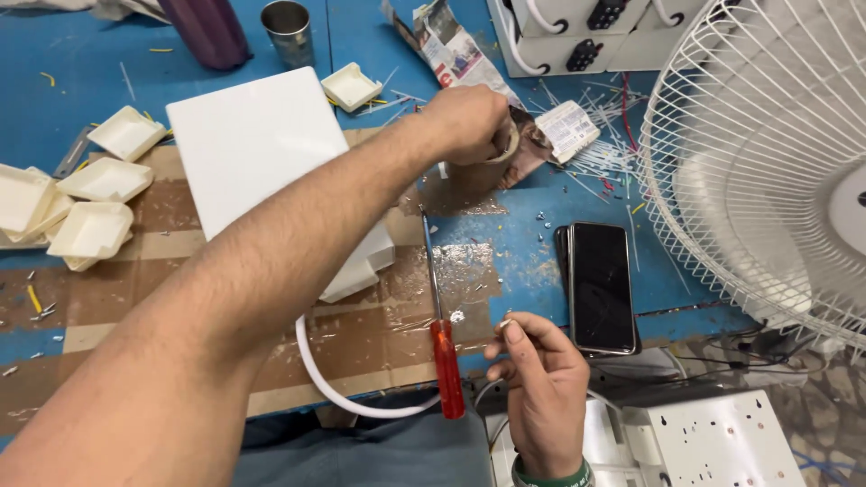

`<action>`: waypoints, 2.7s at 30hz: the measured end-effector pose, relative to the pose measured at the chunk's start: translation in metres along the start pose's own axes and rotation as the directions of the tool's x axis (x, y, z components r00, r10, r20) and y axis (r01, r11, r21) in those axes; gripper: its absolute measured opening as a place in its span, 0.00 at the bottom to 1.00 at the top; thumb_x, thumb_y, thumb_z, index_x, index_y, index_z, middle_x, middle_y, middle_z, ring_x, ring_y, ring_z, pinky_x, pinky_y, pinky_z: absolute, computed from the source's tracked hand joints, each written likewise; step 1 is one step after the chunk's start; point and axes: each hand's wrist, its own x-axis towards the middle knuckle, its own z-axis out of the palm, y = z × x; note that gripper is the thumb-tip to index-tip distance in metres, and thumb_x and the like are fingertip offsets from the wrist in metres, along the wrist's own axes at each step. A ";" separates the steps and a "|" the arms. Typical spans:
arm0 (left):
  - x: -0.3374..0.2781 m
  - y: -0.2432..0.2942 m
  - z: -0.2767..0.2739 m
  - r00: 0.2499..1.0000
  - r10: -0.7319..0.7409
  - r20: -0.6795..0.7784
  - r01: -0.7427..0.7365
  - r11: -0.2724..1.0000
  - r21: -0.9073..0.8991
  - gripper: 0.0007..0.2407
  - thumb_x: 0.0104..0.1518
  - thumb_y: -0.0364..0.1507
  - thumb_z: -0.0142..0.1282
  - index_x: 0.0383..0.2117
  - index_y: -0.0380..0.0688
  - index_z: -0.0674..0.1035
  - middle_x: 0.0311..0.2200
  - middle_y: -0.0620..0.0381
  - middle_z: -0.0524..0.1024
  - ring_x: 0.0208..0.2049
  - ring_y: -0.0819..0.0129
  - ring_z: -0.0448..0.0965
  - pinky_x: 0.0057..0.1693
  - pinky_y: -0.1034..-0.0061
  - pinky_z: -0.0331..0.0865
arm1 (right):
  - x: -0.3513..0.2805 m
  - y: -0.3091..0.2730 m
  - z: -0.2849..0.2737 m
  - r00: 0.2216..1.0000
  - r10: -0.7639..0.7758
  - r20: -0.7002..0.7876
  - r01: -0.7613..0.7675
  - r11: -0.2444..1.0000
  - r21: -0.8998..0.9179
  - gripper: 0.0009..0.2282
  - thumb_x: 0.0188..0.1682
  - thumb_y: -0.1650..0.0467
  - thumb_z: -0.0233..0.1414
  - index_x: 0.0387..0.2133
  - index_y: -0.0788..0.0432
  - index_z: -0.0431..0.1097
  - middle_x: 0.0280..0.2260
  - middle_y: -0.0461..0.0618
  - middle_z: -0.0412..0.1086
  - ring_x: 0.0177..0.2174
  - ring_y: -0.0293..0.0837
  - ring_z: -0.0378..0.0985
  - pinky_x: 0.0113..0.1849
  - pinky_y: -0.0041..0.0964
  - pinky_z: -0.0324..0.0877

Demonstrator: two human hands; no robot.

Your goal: The person picks small screws from a cup on the workbench, threads them by hand into the base of a white water heater enclosure, and drives them in using a red-handled screwdriver, holding the unit steady with the other hand. The person continues fastening screws along the bottom edge of the enclosure.

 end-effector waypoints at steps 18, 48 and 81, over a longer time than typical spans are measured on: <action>-0.084 0.049 -0.033 0.946 -0.276 -0.170 0.061 0.667 -0.742 0.05 0.53 0.27 0.65 0.33 0.43 0.86 0.26 0.55 0.84 0.23 0.74 0.83 0.32 0.77 0.76 | -0.006 -0.013 0.010 0.998 -0.060 -0.013 0.060 0.998 0.009 0.09 0.53 0.74 0.53 0.43 0.69 0.73 0.36 0.51 0.76 0.31 0.39 0.79 0.27 0.29 0.72; -0.258 0.154 -0.024 0.886 -0.440 -0.148 0.042 0.394 -0.918 0.11 0.53 0.26 0.66 0.43 0.43 0.84 0.33 0.61 0.86 0.28 0.85 0.82 0.35 0.86 0.77 | -0.026 -0.013 0.043 0.989 -0.057 0.139 0.048 0.996 0.071 0.10 0.55 0.74 0.53 0.47 0.69 0.72 0.32 0.50 0.74 0.27 0.36 0.72 0.26 0.29 0.69; -0.255 0.140 -0.026 0.906 -0.423 0.033 0.141 0.228 -0.963 0.06 0.55 0.28 0.65 0.34 0.41 0.86 0.24 0.63 0.83 0.25 0.84 0.78 0.32 0.85 0.73 | -0.022 -0.033 0.041 0.942 -0.082 0.327 0.102 0.994 -0.044 0.09 0.55 0.76 0.51 0.46 0.70 0.73 0.35 0.54 0.72 0.30 0.39 0.74 0.29 0.32 0.73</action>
